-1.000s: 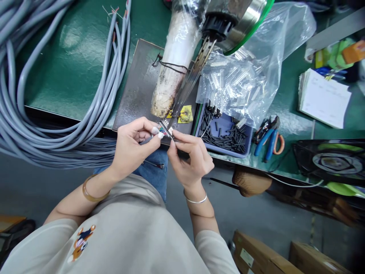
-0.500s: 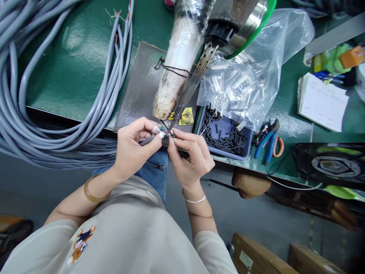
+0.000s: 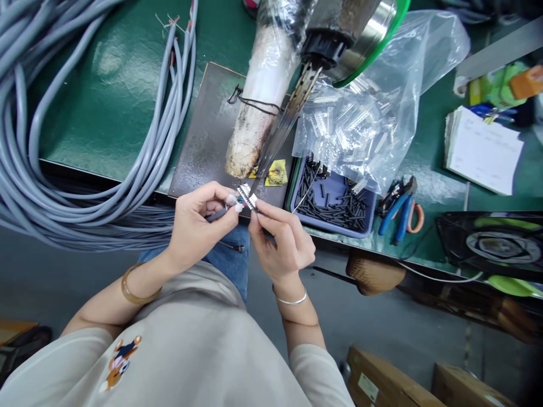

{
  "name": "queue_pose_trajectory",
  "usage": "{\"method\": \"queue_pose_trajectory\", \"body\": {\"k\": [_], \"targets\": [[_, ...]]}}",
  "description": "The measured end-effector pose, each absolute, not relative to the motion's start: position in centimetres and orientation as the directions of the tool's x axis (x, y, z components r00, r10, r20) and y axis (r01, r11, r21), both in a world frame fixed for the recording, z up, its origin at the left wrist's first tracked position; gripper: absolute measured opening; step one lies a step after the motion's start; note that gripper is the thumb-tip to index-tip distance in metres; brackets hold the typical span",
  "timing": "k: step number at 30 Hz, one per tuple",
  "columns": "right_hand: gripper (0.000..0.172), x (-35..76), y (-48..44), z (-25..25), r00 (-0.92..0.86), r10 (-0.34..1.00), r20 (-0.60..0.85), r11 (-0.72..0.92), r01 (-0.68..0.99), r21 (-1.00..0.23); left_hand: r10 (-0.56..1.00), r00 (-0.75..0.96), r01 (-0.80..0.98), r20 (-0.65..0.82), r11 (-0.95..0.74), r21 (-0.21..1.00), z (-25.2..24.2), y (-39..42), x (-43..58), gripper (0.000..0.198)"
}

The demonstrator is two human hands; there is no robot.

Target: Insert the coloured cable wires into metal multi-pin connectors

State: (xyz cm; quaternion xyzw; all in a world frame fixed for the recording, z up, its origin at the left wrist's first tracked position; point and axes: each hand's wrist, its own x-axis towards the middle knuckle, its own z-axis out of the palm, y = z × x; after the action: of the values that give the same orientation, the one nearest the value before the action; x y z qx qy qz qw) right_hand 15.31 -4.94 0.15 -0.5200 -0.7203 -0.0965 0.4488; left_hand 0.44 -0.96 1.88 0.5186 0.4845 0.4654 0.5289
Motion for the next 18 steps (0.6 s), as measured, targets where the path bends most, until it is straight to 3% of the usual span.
{"method": "queue_pose_trajectory", "body": {"k": [4,11,18], "targets": [[0.020,15.5,-5.5,0.2,-0.044,0.659,0.751,0.433,0.838,-0.331,0.981,0.185,0.020,-0.051,0.048,0.999,1.7,-1.4,-0.2,0.007],[0.017,15.4,-5.9,-0.4,-0.009,0.651,0.759,0.427,0.831,-0.356,0.969,0.211,-0.097,-0.128,0.151,0.984,1.3,-2.1,-1.0,0.031],[0.020,15.1,-6.0,-0.5,-0.001,0.637,0.771,0.414,0.845,-0.340,0.939,0.262,-0.125,-0.222,0.261,0.957,1.5,-1.4,-1.4,0.016]]}}
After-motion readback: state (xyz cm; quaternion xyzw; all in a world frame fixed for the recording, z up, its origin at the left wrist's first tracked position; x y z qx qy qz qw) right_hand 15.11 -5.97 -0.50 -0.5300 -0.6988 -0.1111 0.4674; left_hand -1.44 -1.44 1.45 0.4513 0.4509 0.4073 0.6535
